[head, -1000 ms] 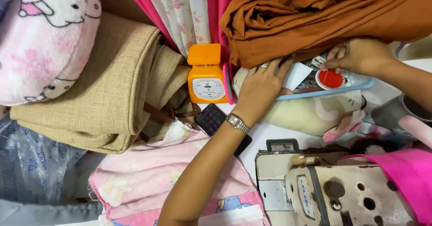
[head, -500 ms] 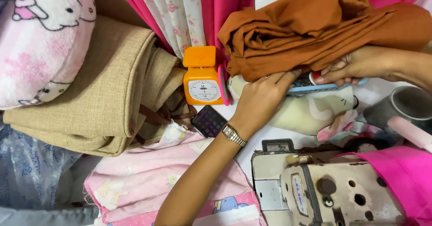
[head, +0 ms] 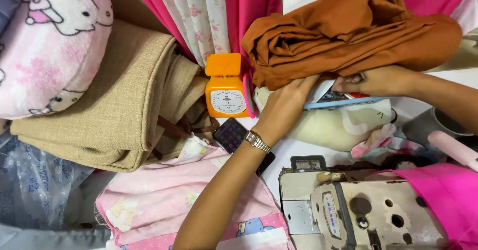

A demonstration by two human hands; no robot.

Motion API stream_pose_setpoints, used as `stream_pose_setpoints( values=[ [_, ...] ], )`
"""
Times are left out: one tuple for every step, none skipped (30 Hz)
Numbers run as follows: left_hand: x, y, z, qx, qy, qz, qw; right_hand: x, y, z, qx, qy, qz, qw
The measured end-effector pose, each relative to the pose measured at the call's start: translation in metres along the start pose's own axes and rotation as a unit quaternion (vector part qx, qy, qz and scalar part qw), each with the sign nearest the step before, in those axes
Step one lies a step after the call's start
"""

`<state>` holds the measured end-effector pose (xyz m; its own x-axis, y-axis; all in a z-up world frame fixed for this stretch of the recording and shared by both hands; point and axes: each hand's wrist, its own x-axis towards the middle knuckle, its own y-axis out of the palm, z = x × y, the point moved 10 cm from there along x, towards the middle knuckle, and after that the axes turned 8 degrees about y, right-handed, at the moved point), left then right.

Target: The person attaches a zipper to a pink patterned textile bag using a sewing machine and trims excess threads with shears.

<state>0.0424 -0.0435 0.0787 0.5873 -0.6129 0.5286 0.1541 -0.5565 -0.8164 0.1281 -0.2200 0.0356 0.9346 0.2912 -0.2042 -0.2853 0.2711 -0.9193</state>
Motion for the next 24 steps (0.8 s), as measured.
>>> stream_pose_setpoints(
  values=[
    [0.000,0.000,0.000,0.000,-0.002,0.001,1.000,0.003,0.004,0.000,0.001,-0.001,0.002,1.000],
    [0.000,0.002,0.000,-0.007,0.000,0.009,1.000,0.006,0.007,-0.001,-0.001,-0.001,-0.002,1.000],
    [0.001,0.004,0.000,-0.013,0.001,0.017,1.000,0.009,0.008,0.000,-0.004,-0.002,-0.006,1.000],
    [0.001,0.005,0.001,-0.013,0.000,0.017,1.000,0.010,0.009,0.005,-0.004,-0.003,-0.005,1.000],
    [0.001,0.007,0.001,-0.009,0.003,0.022,1.000,0.011,0.016,0.003,0.023,0.036,0.028,0.999],
    [0.002,0.009,0.001,-0.005,0.007,0.028,1.000,0.012,0.023,0.001,0.049,0.075,0.060,0.994],
    [0.002,0.010,0.002,-0.005,0.005,0.028,1.000,0.015,0.025,0.000,0.049,0.075,0.062,0.994],
    [0.003,0.011,0.003,-0.005,0.003,0.028,1.000,0.019,0.027,-0.003,0.037,0.082,0.059,0.994],
    [0.002,0.012,0.005,-0.005,0.000,0.028,1.000,0.023,0.031,-0.004,0.025,0.089,0.058,0.994],
    [0.001,0.012,0.005,-0.006,-0.004,0.029,1.000,0.028,0.037,-0.015,0.025,0.088,0.062,0.994],
    [0.001,0.010,0.004,0.004,0.000,0.025,1.000,0.036,0.040,-0.022,0.014,0.071,0.045,0.996],
    [0.000,0.008,0.003,0.015,0.005,0.021,1.000,0.042,0.043,-0.028,0.005,0.055,0.029,0.998],
    [0.000,0.009,0.004,0.014,-0.001,0.022,1.000,0.040,0.043,-0.026,0.005,0.052,0.033,0.998],
    [0.000,0.008,0.004,0.014,0.000,0.021,1.000,0.038,0.044,-0.024,0.021,0.054,0.043,0.997],
    [0.000,0.008,0.004,0.013,0.003,0.020,1.000,0.035,0.044,-0.023,0.038,0.057,0.053,0.996],
    [0.000,0.011,0.006,0.012,-0.002,0.022,1.000,0.033,0.043,-0.019,0.038,0.055,0.057,0.996],
    [-0.001,0.013,0.007,0.013,0.003,0.022,1.000,0.030,0.035,-0.012,0.051,0.034,0.030,0.998],
    [-0.001,0.016,0.007,0.013,0.007,0.022,1.000,0.026,0.027,-0.006,0.063,0.013,0.002,0.998],
    [0.000,0.018,0.009,0.012,0.003,0.025,1.000,0.025,0.024,-0.005,0.065,0.012,0.008,0.998],
    [0.000,0.018,0.008,0.024,0.014,0.014,1.000,0.023,0.020,-0.006,0.023,0.024,0.002,0.999],
    [-0.002,0.020,0.006,0.034,0.023,0.007,0.999,0.020,0.021,-0.008,-0.016,0.036,-0.001,0.999],
    [0.000,0.024,0.013,0.031,0.016,0.013,0.999,0.033,0.023,-0.043,-0.012,0.035,0.008,0.999],
    [-0.004,0.028,0.012,0.052,0.026,0.001,0.998,0.040,0.033,-0.079,0.068,0.030,0.017,0.997],
    [-0.009,0.034,0.011,0.073,0.037,-0.011,0.997,0.047,0.046,-0.115,0.149,0.027,0.025,0.988]
  ],
)
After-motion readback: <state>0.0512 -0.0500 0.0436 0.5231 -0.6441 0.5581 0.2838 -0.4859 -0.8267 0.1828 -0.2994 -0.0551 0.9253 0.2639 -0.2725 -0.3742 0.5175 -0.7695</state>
